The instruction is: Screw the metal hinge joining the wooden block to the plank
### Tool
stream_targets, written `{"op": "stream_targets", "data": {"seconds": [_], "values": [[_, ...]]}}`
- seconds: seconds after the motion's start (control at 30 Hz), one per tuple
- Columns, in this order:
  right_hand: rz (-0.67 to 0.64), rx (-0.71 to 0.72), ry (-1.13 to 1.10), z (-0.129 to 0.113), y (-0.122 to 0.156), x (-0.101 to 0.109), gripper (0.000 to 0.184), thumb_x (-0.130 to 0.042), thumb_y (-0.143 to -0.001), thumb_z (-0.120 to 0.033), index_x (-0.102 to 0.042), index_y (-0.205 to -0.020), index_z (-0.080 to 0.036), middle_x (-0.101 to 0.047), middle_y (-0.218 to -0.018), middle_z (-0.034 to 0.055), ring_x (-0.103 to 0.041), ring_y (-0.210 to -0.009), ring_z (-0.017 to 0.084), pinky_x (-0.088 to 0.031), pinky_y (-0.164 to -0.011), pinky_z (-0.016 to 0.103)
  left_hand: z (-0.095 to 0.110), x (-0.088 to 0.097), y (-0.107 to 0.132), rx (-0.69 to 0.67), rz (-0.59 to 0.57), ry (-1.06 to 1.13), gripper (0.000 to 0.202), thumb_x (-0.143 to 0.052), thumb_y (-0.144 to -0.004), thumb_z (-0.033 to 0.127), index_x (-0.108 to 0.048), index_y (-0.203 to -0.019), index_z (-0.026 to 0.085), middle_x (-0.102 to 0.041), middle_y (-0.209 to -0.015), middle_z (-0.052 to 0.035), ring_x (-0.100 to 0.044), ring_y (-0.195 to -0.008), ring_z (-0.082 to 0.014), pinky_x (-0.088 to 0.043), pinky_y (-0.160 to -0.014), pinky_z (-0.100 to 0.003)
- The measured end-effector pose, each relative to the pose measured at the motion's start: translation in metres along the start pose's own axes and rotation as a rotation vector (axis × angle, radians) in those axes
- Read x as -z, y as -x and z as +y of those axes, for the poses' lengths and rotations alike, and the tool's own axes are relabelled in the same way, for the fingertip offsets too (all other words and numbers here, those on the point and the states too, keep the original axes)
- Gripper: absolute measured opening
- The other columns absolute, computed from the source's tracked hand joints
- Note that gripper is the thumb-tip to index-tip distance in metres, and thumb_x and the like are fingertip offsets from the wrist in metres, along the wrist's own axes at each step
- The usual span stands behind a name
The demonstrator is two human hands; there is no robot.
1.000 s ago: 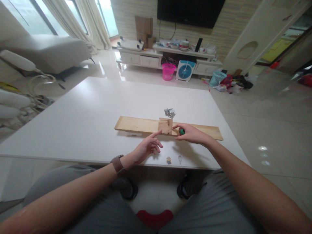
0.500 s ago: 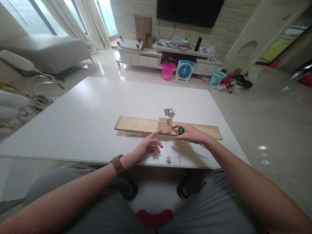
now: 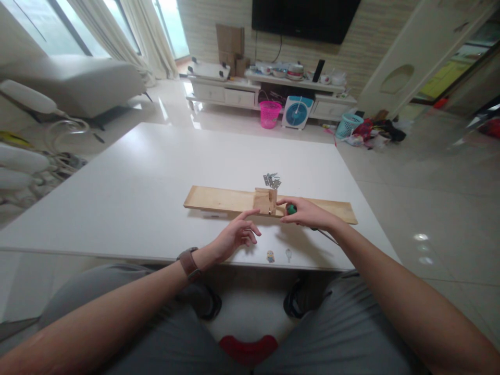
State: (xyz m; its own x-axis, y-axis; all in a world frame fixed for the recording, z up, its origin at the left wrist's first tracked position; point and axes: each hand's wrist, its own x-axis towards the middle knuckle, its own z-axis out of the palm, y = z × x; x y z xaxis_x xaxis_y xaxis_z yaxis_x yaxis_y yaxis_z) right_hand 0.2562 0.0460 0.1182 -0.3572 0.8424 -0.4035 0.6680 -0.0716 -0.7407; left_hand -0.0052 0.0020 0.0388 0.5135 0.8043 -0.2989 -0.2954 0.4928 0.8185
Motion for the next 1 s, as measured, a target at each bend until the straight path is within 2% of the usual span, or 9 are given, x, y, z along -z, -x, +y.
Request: {"op": "stream_targets", "data": {"seconds": [0.33, 0.57, 0.87, 1.0], "values": [[0.033, 0.035, 0.007, 0.001, -0.0003, 0.0024, 0.04, -0.072, -0.078, -0.025, -0.064, -0.117, -0.019, -0.053, -0.07, -0.0051, -0.044, -0.056, 0.01, -0.034, -0.057, 0.026, -0.0019, -0.0007, -0.0001, -0.012, -0.006, 0.004, 0.056, -0.07, -0.087, 0.036, -0.057, -0.138, 0.019, -0.073, -0.087, -0.0053, -0.067, -0.065, -0.0146, -0.047, -0.059, -0.023], [0.025, 0.043, -0.007, -0.0008, -0.0002, 0.0025, 0.028, -0.069, -0.078, -0.022, -0.067, -0.106, -0.019, -0.054, -0.071, -0.0037, -0.044, -0.055, 0.009, -0.034, -0.055, 0.026, -0.0027, -0.0004, -0.0009, -0.008, -0.008, 0.006, 0.055, -0.072, -0.085, 0.036, -0.059, -0.136, 0.018, -0.073, -0.087, -0.0059, -0.067, -0.065, -0.0149, -0.046, -0.058, -0.024], [0.042, 0.06, 0.015, -0.0016, 0.0008, 0.0026, 0.022, -0.069, -0.076, -0.025, -0.069, -0.097, -0.018, -0.059, -0.073, -0.0018, -0.046, -0.057, 0.01, -0.035, -0.057, 0.026, -0.002, -0.0008, -0.0004, 0.02, -0.005, 0.016, 0.052, -0.071, -0.085, 0.036, -0.061, -0.132, 0.015, -0.074, -0.086, -0.0065, -0.066, -0.065, -0.0148, -0.046, -0.06, -0.024], [0.042, 0.055, 0.029, -0.002, 0.0005, 0.0028, 0.028, -0.071, -0.077, -0.031, -0.071, -0.102, -0.017, -0.059, -0.073, -0.002, -0.046, -0.057, 0.01, -0.034, -0.057, 0.026, -0.0027, 0.0004, -0.0007, 0.024, -0.014, 0.027, 0.053, -0.071, -0.085, 0.037, -0.061, -0.131, 0.014, -0.074, -0.085, -0.0071, -0.066, -0.064, -0.0158, -0.047, -0.061, -0.026]]}}
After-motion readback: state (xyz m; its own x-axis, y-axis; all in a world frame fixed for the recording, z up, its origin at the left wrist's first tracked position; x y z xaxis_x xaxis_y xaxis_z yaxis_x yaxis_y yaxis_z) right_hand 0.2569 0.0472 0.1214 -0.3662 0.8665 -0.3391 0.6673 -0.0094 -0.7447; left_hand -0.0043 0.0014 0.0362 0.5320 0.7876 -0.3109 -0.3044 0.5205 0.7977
